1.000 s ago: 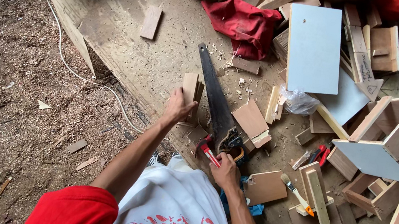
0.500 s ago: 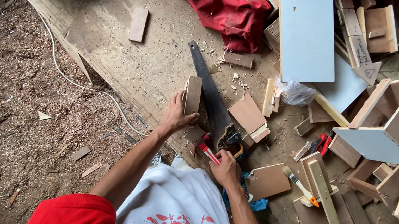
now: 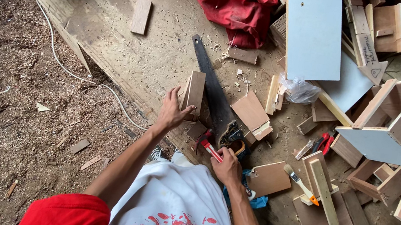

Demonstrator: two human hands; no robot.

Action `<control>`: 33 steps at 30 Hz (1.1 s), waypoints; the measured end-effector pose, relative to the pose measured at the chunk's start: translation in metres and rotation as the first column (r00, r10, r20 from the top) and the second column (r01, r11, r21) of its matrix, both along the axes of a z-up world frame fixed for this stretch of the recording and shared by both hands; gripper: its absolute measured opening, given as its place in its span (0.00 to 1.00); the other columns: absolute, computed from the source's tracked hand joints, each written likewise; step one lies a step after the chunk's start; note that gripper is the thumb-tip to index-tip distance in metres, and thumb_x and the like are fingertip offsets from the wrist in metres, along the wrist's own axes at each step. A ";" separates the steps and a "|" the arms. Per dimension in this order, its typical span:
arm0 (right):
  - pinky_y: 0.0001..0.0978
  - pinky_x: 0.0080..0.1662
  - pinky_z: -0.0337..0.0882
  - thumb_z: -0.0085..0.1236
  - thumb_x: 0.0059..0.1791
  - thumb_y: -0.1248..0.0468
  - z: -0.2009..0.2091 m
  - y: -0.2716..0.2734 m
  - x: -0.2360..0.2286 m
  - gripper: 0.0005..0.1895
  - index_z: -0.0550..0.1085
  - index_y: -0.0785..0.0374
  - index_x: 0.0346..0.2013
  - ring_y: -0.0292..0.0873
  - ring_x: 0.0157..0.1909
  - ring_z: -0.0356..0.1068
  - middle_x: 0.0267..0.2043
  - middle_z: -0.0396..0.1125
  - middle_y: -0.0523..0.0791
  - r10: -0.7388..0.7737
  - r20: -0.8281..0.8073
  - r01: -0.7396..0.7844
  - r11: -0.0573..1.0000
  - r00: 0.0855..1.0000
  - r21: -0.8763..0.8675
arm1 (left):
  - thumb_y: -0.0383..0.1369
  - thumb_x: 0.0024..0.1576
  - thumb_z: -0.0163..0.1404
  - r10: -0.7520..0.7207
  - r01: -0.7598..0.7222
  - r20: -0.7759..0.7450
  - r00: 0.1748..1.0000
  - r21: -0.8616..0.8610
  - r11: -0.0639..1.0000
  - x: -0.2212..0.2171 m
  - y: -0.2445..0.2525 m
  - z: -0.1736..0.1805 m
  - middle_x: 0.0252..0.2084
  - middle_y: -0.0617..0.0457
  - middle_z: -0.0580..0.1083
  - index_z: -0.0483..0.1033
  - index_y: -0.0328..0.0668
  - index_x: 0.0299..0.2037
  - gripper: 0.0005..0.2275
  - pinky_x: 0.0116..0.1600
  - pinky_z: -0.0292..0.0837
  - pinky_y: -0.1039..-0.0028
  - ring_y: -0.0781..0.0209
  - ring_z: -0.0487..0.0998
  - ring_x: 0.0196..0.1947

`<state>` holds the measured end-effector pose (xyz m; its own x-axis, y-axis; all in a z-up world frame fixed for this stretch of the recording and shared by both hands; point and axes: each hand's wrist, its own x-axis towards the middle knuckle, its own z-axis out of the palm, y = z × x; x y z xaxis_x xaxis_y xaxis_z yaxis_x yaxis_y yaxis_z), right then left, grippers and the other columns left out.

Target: The person assembles small wooden boxes by fitting pieces together, brushing surfaces, clamping joints, and sawing wood pieces. The person handles multiple wooden components and tools on a cluttered workbench.

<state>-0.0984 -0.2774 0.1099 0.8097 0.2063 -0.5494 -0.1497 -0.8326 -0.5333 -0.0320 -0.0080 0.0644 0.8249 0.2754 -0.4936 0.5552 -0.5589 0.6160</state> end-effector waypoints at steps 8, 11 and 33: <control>0.47 0.33 0.73 0.62 0.45 0.56 -0.014 -0.008 -0.014 0.14 0.72 0.63 0.33 0.55 0.29 0.77 0.26 0.74 0.51 -0.119 0.058 0.111 0.987 0.991 0.117 | 0.38 0.60 0.56 -0.367 0.256 0.415 0.832 0.299 0.919 -0.036 -0.006 0.008 0.69 0.40 0.62 0.63 0.40 0.66 0.26 0.73 0.59 0.54 0.44 0.61 0.69; 0.49 0.32 0.72 0.62 0.49 0.52 -0.026 -0.017 -0.024 0.18 0.70 0.65 0.31 0.60 0.30 0.75 0.24 0.71 0.54 -0.223 0.150 0.189 0.959 0.963 0.213 | 0.38 0.54 0.58 -0.501 0.398 0.370 0.782 0.322 0.859 -0.046 -0.017 0.018 0.68 0.41 0.63 0.64 0.42 0.65 0.28 0.73 0.56 0.53 0.44 0.60 0.70; 0.56 0.36 0.67 0.61 0.49 0.49 -0.085 -0.073 -0.075 0.20 0.72 0.65 0.31 0.66 0.32 0.69 0.27 0.70 0.59 -0.406 0.230 0.394 0.914 0.884 0.098 | 0.57 0.49 0.60 -0.806 0.753 0.090 0.586 0.307 0.582 -0.035 -0.054 0.042 0.63 0.54 0.71 0.68 0.48 0.64 0.36 0.76 0.42 0.44 0.54 0.62 0.69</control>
